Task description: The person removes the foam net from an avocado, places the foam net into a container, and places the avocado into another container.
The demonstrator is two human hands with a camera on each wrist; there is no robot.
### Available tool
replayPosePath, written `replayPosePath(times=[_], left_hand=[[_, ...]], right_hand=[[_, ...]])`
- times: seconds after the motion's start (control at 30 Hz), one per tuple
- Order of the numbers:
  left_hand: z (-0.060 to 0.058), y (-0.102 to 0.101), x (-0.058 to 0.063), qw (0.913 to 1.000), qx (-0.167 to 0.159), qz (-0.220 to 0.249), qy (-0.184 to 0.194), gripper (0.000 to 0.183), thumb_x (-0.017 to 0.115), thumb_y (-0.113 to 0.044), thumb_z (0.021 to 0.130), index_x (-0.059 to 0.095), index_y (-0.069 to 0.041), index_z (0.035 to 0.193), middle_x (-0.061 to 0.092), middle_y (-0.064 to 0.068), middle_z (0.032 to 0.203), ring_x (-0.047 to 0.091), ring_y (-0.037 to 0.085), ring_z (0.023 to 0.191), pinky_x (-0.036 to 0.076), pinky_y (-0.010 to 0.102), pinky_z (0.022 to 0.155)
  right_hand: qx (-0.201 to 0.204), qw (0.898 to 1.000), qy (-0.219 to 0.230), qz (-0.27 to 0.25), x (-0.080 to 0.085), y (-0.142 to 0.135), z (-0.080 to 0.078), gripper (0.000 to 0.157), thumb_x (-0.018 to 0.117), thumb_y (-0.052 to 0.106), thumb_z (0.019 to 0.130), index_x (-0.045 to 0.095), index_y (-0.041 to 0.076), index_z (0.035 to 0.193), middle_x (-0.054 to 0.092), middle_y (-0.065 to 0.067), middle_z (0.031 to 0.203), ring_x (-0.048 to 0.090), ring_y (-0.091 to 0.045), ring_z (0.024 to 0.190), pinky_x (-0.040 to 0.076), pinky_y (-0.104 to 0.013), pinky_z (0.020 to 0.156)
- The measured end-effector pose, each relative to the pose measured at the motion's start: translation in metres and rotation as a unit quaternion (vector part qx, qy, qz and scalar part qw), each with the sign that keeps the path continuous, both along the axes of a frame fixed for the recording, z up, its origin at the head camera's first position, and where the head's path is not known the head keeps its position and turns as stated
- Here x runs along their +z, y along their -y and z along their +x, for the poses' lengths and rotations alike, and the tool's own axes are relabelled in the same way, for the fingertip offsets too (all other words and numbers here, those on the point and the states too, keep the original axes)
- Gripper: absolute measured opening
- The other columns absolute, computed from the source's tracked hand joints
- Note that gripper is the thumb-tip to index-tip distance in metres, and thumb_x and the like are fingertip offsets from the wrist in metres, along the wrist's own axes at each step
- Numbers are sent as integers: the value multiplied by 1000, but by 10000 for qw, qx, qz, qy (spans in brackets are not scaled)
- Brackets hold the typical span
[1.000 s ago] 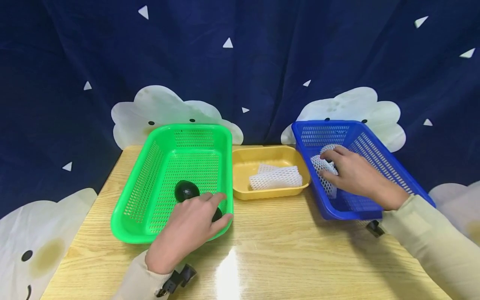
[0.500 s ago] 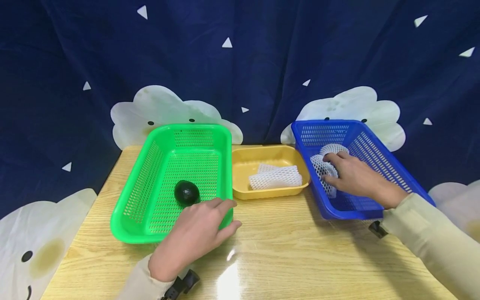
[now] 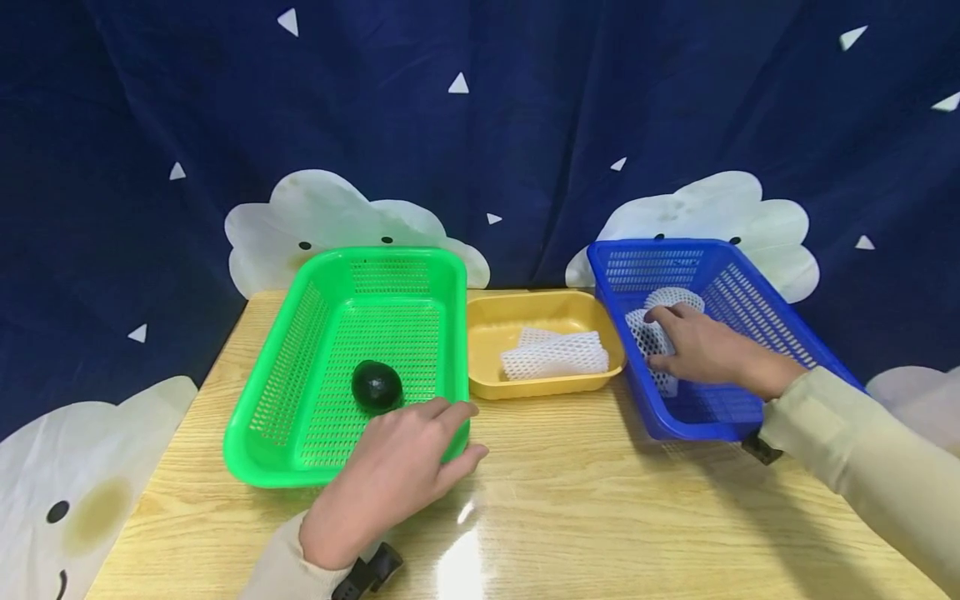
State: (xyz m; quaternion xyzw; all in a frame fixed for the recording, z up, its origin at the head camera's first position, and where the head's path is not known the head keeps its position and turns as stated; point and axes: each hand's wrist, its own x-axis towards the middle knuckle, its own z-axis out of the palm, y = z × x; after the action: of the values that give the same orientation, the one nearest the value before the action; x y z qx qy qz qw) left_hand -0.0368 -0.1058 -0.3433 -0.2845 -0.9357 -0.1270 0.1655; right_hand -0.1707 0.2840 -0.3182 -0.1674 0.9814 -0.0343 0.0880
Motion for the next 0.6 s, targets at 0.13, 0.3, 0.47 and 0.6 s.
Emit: replayPosePath(times=[0.13,0.3,0.47,0.6], left_hand=[[-1,0,0,10000,-11,0,-32,37,75,-43,91,73,-15,115,78,-1,99,74,15,78,55,30,55],[-1,0,0,10000,3,-12,-51,37,76,-43,91,74,-15,114,78,-1,98,74,15,77,53,29,54],[-1,-1,-1,10000,19,-26,-61,37,75,-44,91,74,-16,114,78,-1,99,75,15,78,55,30,55],[0,-1,-1,10000,42,-35,-40,37,75,-44,91,74,-16,115,78,-2,99,75,15,80,55,31,56]], right_hand=[[27,9997,258,49,3,0,-6,65,73,34,92,49,-1,142,55,-34,133,63,-41,110,53,-61,93],[-71,9989,407,199,8,1,-17,66,75,39,91,52,1,140,61,-29,131,64,-41,113,54,-61,91],[-222,9969,756,69,10,3,-26,69,73,39,93,47,0,143,57,-32,133,70,-32,98,61,-50,80],[-494,9903,1290,-161,9,4,-32,73,71,33,95,36,-3,148,45,-40,139,71,-22,76,61,-35,59]])
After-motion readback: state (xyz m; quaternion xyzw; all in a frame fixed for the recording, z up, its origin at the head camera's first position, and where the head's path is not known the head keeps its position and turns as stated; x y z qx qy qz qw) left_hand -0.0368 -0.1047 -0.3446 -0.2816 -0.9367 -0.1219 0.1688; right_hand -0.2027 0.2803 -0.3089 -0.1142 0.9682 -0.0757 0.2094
